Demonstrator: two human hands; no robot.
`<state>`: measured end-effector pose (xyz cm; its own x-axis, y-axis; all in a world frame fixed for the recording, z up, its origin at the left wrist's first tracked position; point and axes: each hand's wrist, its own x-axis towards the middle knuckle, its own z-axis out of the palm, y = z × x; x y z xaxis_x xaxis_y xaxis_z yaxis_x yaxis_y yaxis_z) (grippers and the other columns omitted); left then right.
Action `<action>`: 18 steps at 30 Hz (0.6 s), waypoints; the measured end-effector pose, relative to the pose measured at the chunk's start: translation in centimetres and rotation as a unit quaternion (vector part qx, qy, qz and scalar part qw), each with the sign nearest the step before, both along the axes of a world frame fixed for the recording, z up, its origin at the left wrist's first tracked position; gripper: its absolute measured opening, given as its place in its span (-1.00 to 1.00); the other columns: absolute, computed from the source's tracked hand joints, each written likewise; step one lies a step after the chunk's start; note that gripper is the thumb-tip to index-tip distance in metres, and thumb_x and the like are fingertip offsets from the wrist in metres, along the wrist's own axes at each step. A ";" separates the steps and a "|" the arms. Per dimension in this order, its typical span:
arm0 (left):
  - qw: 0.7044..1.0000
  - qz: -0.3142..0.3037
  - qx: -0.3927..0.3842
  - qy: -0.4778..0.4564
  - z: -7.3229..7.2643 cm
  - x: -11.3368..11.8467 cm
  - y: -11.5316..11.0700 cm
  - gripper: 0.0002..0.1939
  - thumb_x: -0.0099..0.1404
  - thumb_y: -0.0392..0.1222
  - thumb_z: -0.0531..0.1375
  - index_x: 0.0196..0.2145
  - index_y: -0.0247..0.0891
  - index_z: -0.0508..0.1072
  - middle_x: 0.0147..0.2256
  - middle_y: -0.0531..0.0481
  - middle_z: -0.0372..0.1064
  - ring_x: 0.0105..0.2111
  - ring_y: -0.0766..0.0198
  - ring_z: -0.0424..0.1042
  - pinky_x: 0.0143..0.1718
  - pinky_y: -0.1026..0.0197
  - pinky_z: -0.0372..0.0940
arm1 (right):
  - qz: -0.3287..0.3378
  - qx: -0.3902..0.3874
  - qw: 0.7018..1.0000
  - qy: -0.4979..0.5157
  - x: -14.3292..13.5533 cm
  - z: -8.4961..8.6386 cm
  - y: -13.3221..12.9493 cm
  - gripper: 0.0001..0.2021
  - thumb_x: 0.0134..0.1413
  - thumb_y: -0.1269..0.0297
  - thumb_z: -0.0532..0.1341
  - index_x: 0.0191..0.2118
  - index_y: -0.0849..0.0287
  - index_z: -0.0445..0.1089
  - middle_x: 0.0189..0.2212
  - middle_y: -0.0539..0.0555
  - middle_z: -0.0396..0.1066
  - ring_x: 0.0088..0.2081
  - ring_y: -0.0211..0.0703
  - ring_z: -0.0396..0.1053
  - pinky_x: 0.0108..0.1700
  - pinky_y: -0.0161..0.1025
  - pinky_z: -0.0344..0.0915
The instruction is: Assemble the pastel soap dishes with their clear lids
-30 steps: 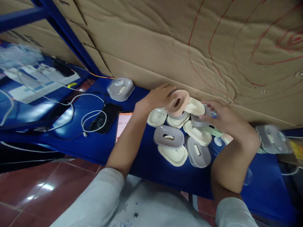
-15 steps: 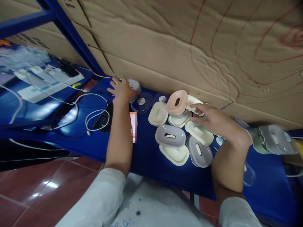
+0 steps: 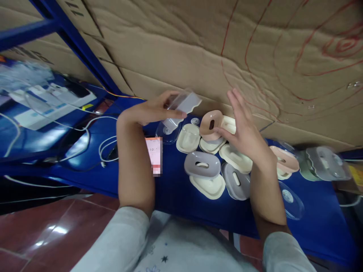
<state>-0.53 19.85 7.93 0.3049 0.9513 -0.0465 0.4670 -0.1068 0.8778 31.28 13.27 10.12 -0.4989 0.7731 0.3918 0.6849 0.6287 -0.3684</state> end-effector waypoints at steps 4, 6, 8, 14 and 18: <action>0.975 -0.114 -0.033 -0.188 1.7 4.5 -1.3 -0.26 0.28 0.24 0.37 0.32 -0.05 0.38 0.15 -0.02 0.51 0.24 -0.17 0.42 0.16 -0.07 0.42 | 0.032 0.017 0.999 0.026 -0.9 -0.5 0.4 -0.11 0.39 -0.10 0.26 0.58 -0.24 -0.29 0.60 0.00 -0.23 0.59 0.01 -0.18 0.59 0.16 -0.08; 0.962 -0.116 -0.055 -0.239 1.7 6.4 -1.3 -0.33 0.37 0.25 0.28 0.31 -0.08 0.39 0.10 -0.04 0.54 0.23 -0.20 0.45 0.13 -0.10 0.45 | 0.007 0.033 0.999 0.041 -1.0 -0.5 0.4 -0.18 0.39 -0.11 0.25 0.56 -0.21 -0.18 0.52 0.06 0.01 0.52 0.09 0.02 0.55 0.20 0.05; 0.953 -0.125 -0.070 -0.268 1.4 7.6 -1.1 -0.36 0.39 0.21 0.28 0.31 -0.09 0.40 0.08 -0.04 0.56 0.22 -0.20 0.47 0.11 -0.09 0.46 | -0.030 0.063 0.996 0.051 -0.8 -0.3 0.3 -0.18 0.37 -0.15 0.26 0.55 -0.13 -0.11 0.46 0.13 0.10 0.49 0.19 0.07 0.53 0.27 0.07; 0.934 -0.153 -0.121 -0.298 0.7 9.3 -1.0 -0.36 0.29 0.24 0.36 0.24 -0.04 0.49 -0.05 -0.02 0.63 0.11 -0.15 0.54 0.02 -0.03 0.50 | -0.114 0.068 0.990 0.040 -0.1 0.1 0.5 -0.05 0.31 -0.18 0.29 0.53 -0.49 -0.40 0.52 -0.10 -0.06 0.50 0.16 0.03 0.48 0.26 0.19; 0.922 -0.149 -0.127 -0.334 0.6 10.7 -1.0 -0.46 0.29 0.20 0.40 0.13 -0.06 0.53 -0.06 -0.01 0.60 0.03 -0.05 0.55 -0.07 0.07 0.49 | -0.144 0.114 0.978 0.097 0.6 -0.1 1.1 -0.18 0.30 -0.12 0.31 0.51 -0.35 -0.13 0.36 0.06 0.17 0.35 0.19 0.24 0.32 0.26 0.38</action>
